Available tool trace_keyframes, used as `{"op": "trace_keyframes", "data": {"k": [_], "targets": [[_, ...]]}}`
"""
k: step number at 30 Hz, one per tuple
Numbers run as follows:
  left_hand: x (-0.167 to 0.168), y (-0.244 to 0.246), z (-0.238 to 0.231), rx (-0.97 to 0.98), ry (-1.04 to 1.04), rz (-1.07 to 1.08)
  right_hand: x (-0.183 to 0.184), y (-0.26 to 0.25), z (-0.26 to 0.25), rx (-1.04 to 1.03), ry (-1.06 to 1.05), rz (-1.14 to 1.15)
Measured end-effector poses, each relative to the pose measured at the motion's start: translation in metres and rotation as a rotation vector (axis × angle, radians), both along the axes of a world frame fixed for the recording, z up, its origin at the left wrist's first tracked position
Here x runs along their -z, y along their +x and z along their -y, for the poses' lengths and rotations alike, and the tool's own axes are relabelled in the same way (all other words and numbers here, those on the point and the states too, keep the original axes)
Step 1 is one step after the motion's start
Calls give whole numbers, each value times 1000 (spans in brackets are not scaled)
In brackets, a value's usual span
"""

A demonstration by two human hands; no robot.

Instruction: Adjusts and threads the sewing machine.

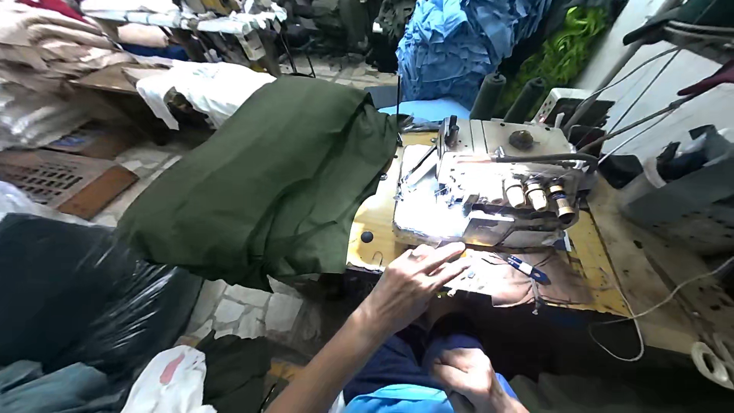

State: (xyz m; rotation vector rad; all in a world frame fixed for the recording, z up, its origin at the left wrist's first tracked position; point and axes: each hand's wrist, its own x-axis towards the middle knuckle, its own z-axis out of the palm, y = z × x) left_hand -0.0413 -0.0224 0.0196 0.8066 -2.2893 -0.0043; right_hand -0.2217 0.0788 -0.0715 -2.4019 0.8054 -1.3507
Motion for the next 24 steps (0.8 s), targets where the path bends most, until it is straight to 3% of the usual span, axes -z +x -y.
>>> {"op": "trace_keyframes", "data": {"k": [2,5,7,10,15,18,20,24], "targets": [[-2,-5,25,31,-18,103,-8,-19,-7,-39,178,168],[1,7,45,48,-9,122,-20,-74,9,152,328,298],[2,17,49,39,1,131,-28,-115,26,424,362,212],[5,22,46,38,24,69,-35,-167,61,749,407,-135],[4,20,28,-31,126,-73,-30,-201,95,766,481,-421],[-11,21,42,-224,273,-342,-27,-206,98,810,486,-398],[-24,15,61,-324,307,-393,-22,-204,101,880,438,-401],[-36,-11,99,-232,425,-376,-13,-204,108,899,396,-438]]}}
